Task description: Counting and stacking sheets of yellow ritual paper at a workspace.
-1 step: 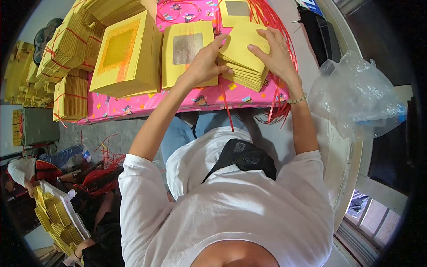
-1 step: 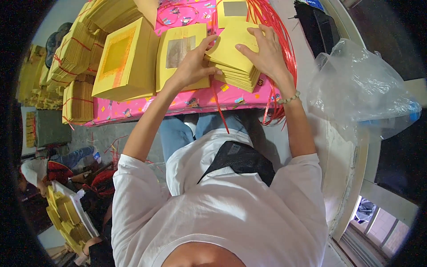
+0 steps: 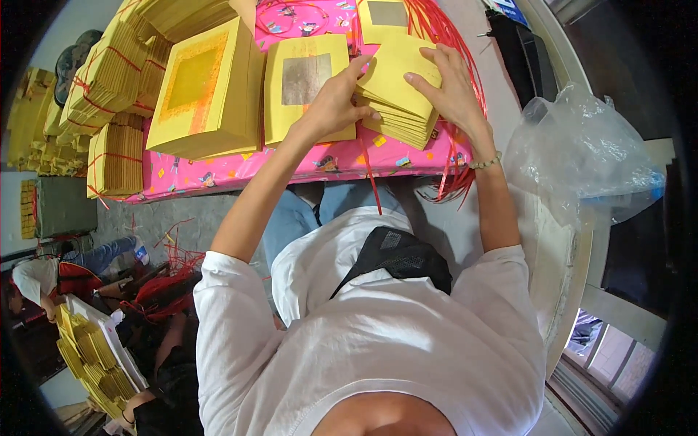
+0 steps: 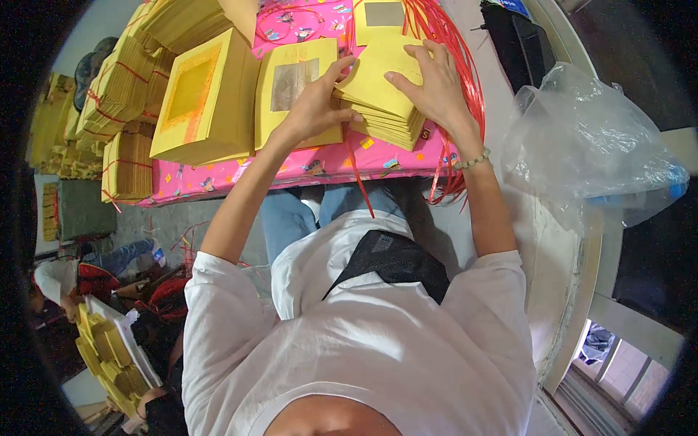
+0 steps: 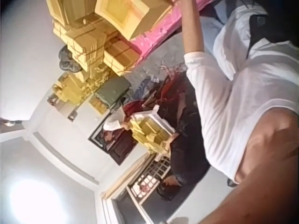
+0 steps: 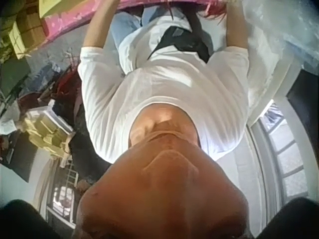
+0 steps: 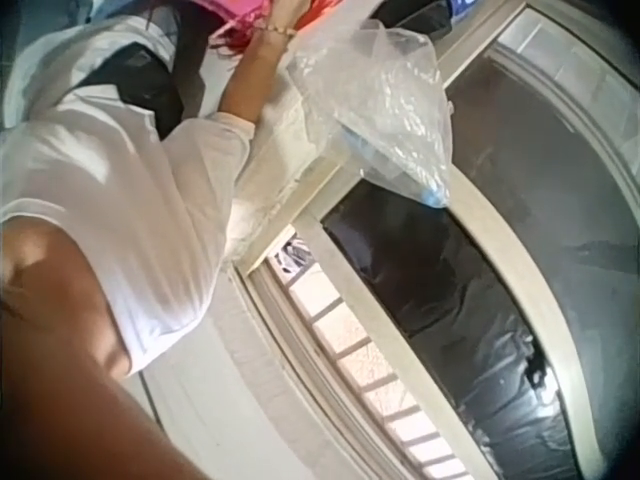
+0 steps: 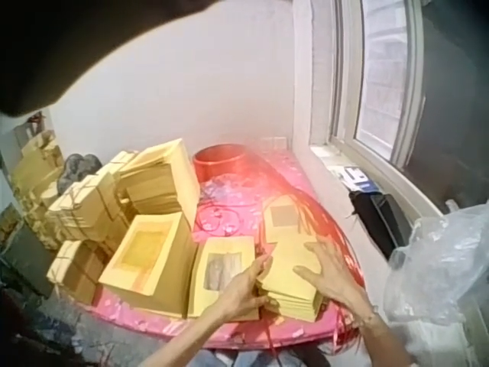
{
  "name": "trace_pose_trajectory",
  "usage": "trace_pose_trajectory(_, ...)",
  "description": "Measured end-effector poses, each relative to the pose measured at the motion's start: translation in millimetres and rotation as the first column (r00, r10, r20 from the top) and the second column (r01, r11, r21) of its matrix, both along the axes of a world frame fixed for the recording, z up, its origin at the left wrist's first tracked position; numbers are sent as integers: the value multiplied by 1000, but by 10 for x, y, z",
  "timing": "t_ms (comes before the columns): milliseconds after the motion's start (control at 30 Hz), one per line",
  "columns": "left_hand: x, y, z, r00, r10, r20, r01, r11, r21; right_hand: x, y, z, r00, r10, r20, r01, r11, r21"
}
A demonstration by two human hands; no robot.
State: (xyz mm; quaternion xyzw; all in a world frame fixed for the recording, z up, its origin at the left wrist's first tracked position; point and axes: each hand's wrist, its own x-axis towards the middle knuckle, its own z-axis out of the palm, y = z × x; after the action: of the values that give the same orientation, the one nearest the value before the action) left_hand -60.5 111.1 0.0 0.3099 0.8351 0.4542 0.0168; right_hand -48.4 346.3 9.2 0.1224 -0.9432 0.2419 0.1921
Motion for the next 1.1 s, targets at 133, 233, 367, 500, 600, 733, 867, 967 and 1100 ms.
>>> trace_pose_trajectory(133,-40,-2,-43,993,-39,114,30,997,77,-7,12,-29,1000,-17,22,17,1000,1)
trace_pose_trajectory(233,-74,7,-69,997,-39,69,37,999,38,15,24,-29,999,-30,36,30,1000,-8)
trace_pose_trajectory(367,-76,10,-70,986,-26,163,26,1000,2,44,15,-24,997,-51,62,53,998,-35)
trace_pose_trajectory(500,-70,27,-82,992,-38,122,37,999,10,18,55,-58,995,-57,86,60,997,-41)
trace_pose_trajectory(600,-73,36,-70,991,-37,127,37,999,9,-2,75,-81,993,-59,100,64,997,-53)
trace_pose_trajectory(733,-45,47,-28,987,-12,163,15,1000,-15,12,62,-68,994,-51,97,59,995,-78)
trace_pose_trajectory(867,-38,-2,-105,994,-25,106,23,1000,17,34,18,-39,994,-40,99,45,998,-49)
trace_pose_trajectory(967,-2,-85,-29,999,13,42,-11,999,-34,30,32,-2,998,-40,58,40,999,-10)
trace_pose_trajectory(1100,154,-352,164,996,89,-17,-90,995,-52,34,-24,185,1000,-2,-30,2,1000,-1)
